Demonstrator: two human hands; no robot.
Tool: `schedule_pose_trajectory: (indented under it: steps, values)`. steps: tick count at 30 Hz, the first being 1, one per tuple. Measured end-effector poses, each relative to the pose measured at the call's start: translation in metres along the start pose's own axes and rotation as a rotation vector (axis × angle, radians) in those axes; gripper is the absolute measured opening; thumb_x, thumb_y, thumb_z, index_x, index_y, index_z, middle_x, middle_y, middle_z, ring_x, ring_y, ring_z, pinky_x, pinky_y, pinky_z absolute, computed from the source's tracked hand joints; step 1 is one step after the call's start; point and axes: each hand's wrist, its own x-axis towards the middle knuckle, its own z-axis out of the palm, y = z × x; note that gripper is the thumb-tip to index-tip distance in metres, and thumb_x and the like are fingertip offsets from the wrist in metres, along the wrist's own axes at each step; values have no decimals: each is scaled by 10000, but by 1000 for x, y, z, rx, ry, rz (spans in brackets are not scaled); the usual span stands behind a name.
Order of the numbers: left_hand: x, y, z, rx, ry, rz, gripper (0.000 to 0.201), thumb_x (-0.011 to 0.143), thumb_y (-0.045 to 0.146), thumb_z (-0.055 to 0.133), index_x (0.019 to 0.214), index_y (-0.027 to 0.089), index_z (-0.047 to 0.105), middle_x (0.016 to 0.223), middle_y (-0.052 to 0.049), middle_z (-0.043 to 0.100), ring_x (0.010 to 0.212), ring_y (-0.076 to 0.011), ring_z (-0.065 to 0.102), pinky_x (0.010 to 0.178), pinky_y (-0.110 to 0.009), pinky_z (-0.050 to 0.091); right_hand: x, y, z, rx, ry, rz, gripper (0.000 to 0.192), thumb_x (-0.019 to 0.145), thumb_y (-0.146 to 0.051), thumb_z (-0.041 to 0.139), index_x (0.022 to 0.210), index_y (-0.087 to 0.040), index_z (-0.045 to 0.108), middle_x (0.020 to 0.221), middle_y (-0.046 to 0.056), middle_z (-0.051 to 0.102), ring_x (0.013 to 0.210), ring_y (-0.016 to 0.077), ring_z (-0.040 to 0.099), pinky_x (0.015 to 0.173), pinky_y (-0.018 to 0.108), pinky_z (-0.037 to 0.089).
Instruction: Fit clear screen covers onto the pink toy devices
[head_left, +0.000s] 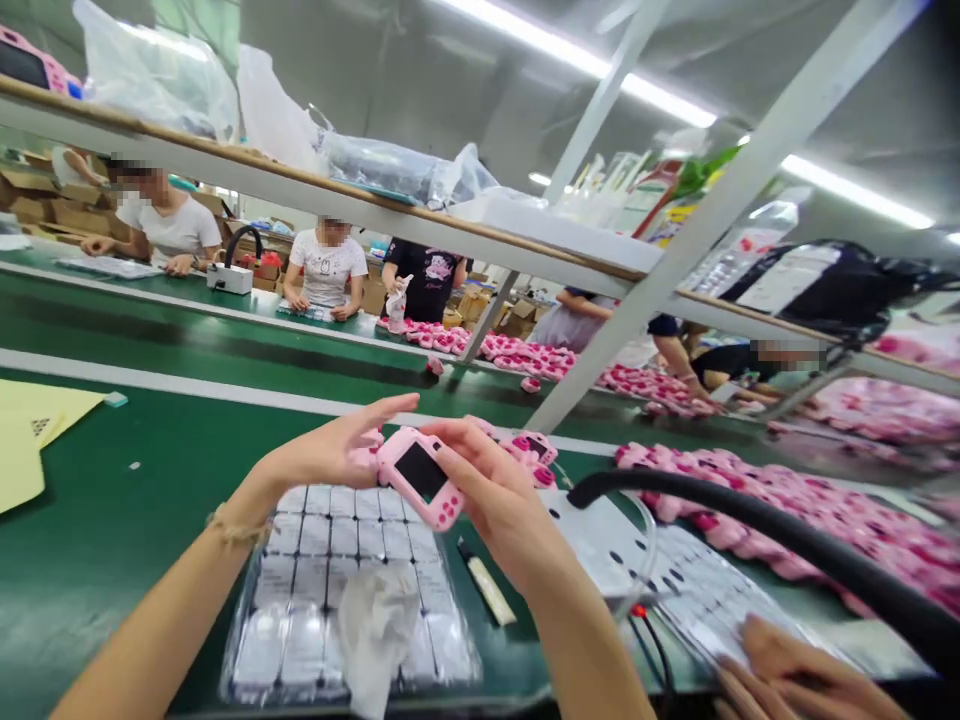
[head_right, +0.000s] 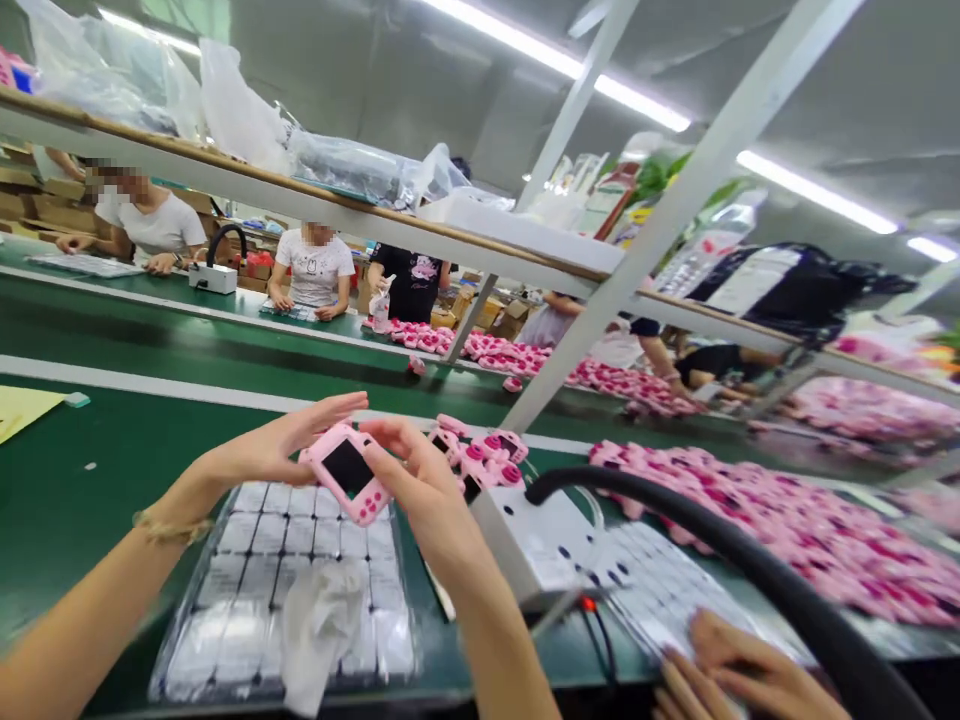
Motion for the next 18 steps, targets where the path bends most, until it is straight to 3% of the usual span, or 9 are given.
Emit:
schedule_pose_trajectory:
  steps: [1, 3, 6, 9, 11, 13, 15, 18]
  values:
    - [-24, 15, 13, -104, -50, 85, 1057, 732, 99, 877, 1688, 370, 518, 1773, -44, 518, 1557, -353, 590, 1189, -414, 586, -23, 0, 11, 67, 38, -13, 438, 970, -628, 786, 1172, -257, 669, 1193, 58, 759, 999, 213, 735, 806, 297, 603]
    - [-72, 36, 46, -304, -5, 147, 1006, 734, 154, 974, 1641, 364, 592, 1701, -68, 607, 1580, -379, 565, 1224, -470, 565, -65, 5, 34, 187, 100, -39, 451, 951, -633, 822, 1047, -267, 576, 1188, 41, 742, 926, 185, 721, 733, 265, 590]
    - [-134, 40, 101, -463, 221, 101, 775, 700, 304, 1071, 1421, 304, 786, 1611, -115, 692, 1524, -405, 624, 1183, -471, 604, -122, 17, 64, 248, 198, -30, 453, 976, -621, 808, 987, -265, 528, 1336, 68, 705, 966, 191, 733, 735, 275, 612]
    - [-179, 29, 144, -481, 458, -23, 753, 619, 436, 1106, 1297, 256, 834, 1434, -144, 806, 1307, -371, 783, 1078, -414, 665, -175, 24, 80, 29, 289, -71, 230, 1061, -482, 738, 1076, -270, 651, 1471, 102, 633, 1110, 239, 739, 897, 366, 647]
    - [-202, 25, 163, -465, 561, -90, 777, 575, 497, 1111, 1255, 231, 846, 1283, -140, 863, 1135, -338, 844, 993, -386, 695, -204, 28, 83, -169, 227, -140, 126, 1056, -385, 755, 1147, -304, 725, 1387, 91, 660, 1178, 264, 720, 993, 399, 627]
    - [-218, 27, 174, -438, 601, -138, 747, 558, 520, 1111, 1198, 221, 867, 1231, -132, 872, 1079, -321, 849, 956, -367, 702, -227, 32, 84, -276, 133, -184, 127, 1030, -330, 793, 1150, -320, 750, 1217, 66, 689, 1131, 254, 720, 974, 374, 621]
    - [-230, 32, 180, -413, 607, -177, 697, 572, 509, 1109, 1171, 235, 882, 1237, -120, 868, 1079, -304, 844, 936, -343, 701, -242, 37, 85, -287, 106, -205, 94, 1042, -303, 781, 1128, -307, 742, 1119, 47, 685, 1017, 222, 722, 891, 334, 620]
    - [-244, 37, 185, -379, 590, -228, 664, 585, 480, 1111, 1165, 242, 889, 1251, -121, 856, 1075, -300, 838, 913, -338, 705, -258, 45, 91, -277, 97, -181, 49, 1081, -253, 717, 1117, -287, 717, 1097, 46, 698, 1001, 213, 720, 877, 320, 609]
